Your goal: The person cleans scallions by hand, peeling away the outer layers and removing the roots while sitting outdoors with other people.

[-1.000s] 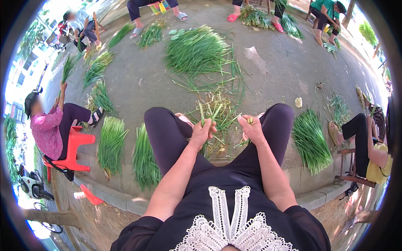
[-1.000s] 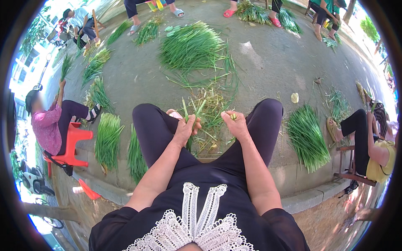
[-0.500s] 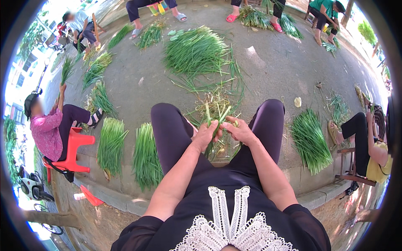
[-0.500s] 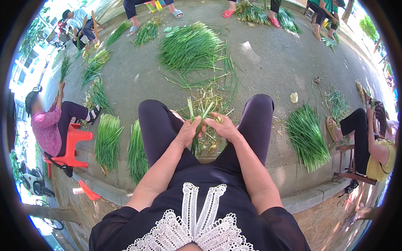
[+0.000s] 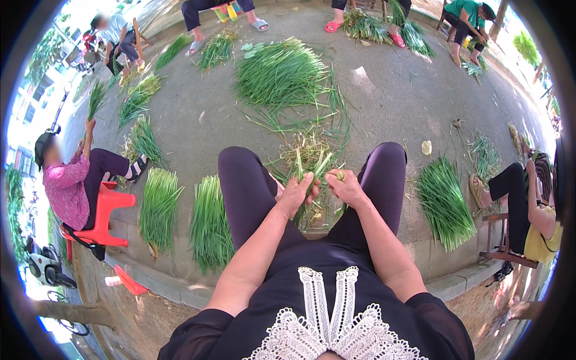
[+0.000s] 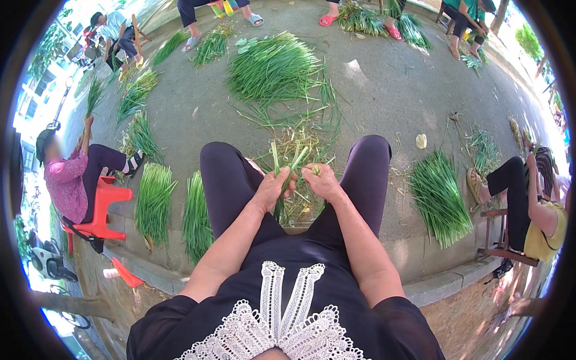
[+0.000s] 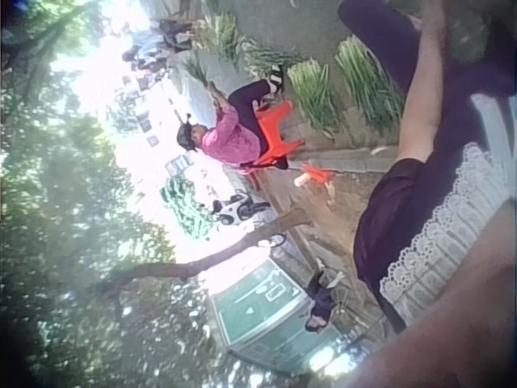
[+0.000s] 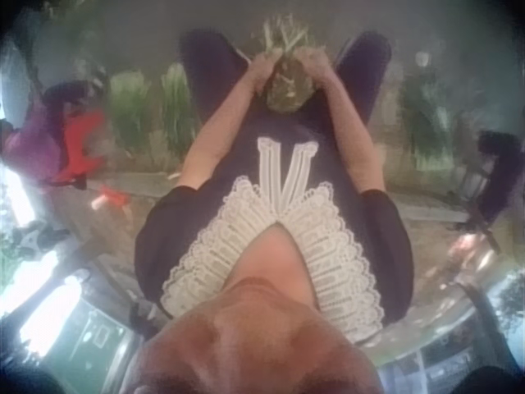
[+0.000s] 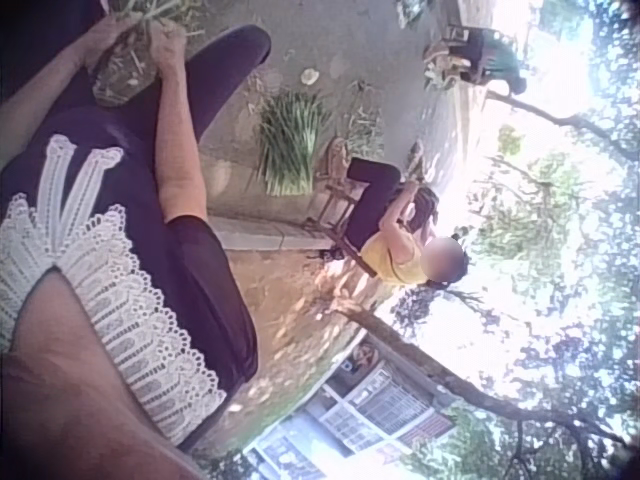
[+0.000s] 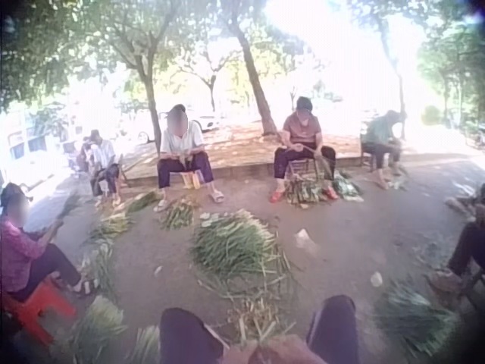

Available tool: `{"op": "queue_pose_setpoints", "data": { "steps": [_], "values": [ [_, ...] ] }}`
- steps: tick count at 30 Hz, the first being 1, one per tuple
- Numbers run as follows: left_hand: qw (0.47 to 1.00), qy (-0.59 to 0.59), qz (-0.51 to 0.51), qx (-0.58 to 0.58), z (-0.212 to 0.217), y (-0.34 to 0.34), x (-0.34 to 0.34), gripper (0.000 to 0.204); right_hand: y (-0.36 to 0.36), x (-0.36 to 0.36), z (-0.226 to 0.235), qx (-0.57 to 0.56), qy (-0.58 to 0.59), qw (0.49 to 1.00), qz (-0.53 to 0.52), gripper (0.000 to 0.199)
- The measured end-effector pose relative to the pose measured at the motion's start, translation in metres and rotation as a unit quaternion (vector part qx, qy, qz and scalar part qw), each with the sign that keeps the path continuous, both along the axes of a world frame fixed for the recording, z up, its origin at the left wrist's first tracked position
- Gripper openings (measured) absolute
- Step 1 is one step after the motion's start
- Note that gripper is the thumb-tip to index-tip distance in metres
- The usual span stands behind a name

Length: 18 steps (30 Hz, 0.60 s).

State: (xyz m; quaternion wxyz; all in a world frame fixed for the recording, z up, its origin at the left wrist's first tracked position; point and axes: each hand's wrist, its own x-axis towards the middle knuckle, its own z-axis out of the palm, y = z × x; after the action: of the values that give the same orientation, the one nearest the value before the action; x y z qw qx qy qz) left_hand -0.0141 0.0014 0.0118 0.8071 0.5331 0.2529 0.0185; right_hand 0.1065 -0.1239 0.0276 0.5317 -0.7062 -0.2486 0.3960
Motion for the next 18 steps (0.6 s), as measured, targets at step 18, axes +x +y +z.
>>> {"op": "queue_pose_setpoints", "data": {
  "steps": [18],
  "values": [
    [0.998, -0.017, -0.061, -0.023, 0.003, 0.001, 0.000, 0.036, -0.001, -0.005, 0.010, 0.032, 0.046, 0.993, 0.100, 0.020]
  ]
}}
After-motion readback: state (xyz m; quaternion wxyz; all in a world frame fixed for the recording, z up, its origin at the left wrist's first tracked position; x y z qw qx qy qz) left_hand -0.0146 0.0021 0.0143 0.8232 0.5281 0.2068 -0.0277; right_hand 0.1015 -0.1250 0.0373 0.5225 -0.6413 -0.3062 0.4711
